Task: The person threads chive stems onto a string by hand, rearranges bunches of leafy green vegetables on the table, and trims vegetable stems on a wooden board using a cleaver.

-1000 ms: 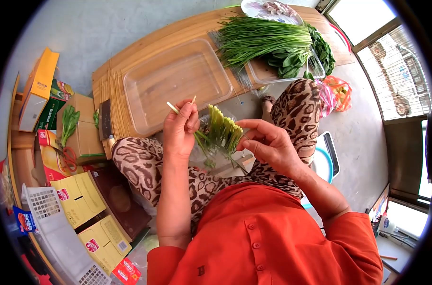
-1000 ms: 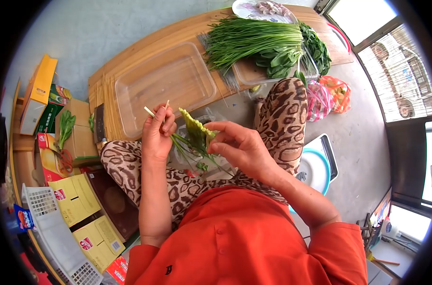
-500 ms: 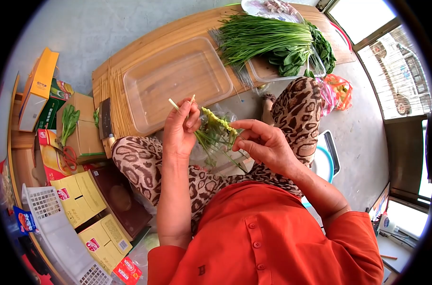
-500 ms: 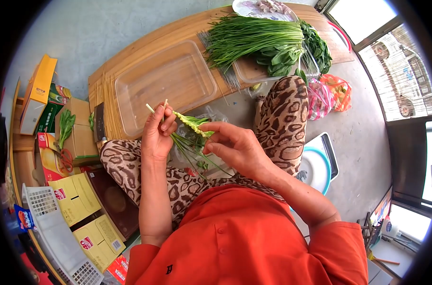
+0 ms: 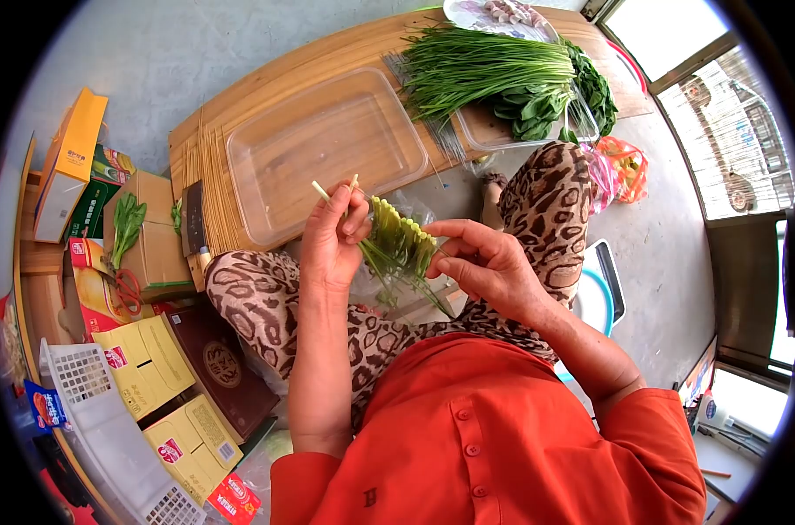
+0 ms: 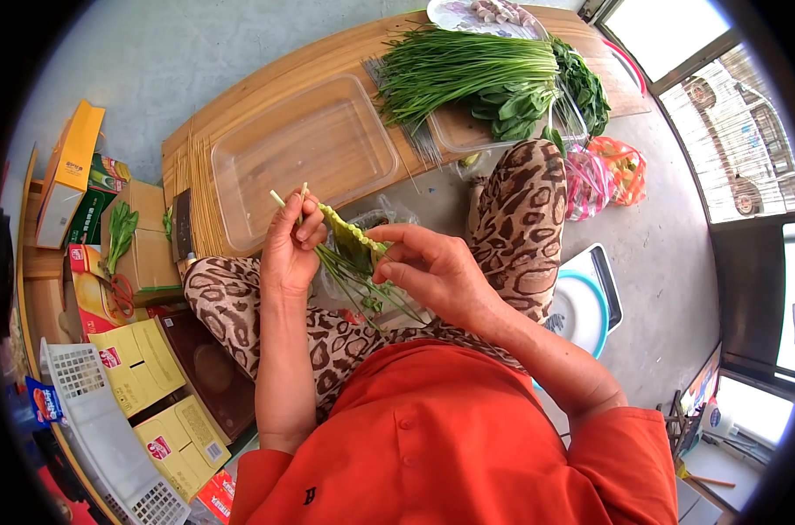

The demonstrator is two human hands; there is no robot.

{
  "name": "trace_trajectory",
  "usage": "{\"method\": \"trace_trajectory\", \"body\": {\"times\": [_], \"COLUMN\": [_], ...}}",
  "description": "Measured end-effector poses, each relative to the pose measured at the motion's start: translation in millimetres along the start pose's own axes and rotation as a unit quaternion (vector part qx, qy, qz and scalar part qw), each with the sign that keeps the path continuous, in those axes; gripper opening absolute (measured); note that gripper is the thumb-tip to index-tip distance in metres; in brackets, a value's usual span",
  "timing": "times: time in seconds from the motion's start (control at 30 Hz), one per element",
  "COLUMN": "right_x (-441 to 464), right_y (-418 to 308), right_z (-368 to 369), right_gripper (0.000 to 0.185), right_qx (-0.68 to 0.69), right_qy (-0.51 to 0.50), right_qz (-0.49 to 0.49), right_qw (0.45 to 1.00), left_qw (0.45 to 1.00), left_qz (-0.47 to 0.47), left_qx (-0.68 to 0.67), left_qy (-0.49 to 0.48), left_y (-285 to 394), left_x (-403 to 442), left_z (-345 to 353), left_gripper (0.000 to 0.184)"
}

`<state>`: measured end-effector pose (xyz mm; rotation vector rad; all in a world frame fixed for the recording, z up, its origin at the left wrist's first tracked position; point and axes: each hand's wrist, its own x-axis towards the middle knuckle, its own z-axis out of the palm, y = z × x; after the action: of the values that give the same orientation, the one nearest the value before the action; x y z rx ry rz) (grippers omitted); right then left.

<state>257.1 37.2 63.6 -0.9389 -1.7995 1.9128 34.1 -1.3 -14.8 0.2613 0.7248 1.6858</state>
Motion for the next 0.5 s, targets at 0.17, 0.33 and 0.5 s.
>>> {"method": "trace_trajectory", "body": {"times": [0.17, 0.33, 0.5], "right_x": [0.9, 0.6, 0.3], "right_y": [0.0, -2.4, -0.8], "right_z": [0.4, 1.1, 0.7], "right_gripper": [0.036, 0.035, 0.035], "right_qx": [-0.004, -0.008, -0.004], "right_qy": [-0.002, -0.001, 0.001], "right_qz": [0.01, 0.009, 0.009], "right_qw": [1.0, 1.0, 1.0], "left_qw": [1.0, 1.0, 1.0], "left_qz": [0.001, -0.001, -0.002], "left_qx": [-0.003, -0.009, -0.015], "left_qy": [-0.001, -0.002, -0.008], "left_y": [0.3, 0.7, 0.5], "left_x": [-0.5, -0.7, -0.6], "left_z": [0.6, 0.8, 1.5], "left_gripper": [0.015, 0.015, 0.015]}}
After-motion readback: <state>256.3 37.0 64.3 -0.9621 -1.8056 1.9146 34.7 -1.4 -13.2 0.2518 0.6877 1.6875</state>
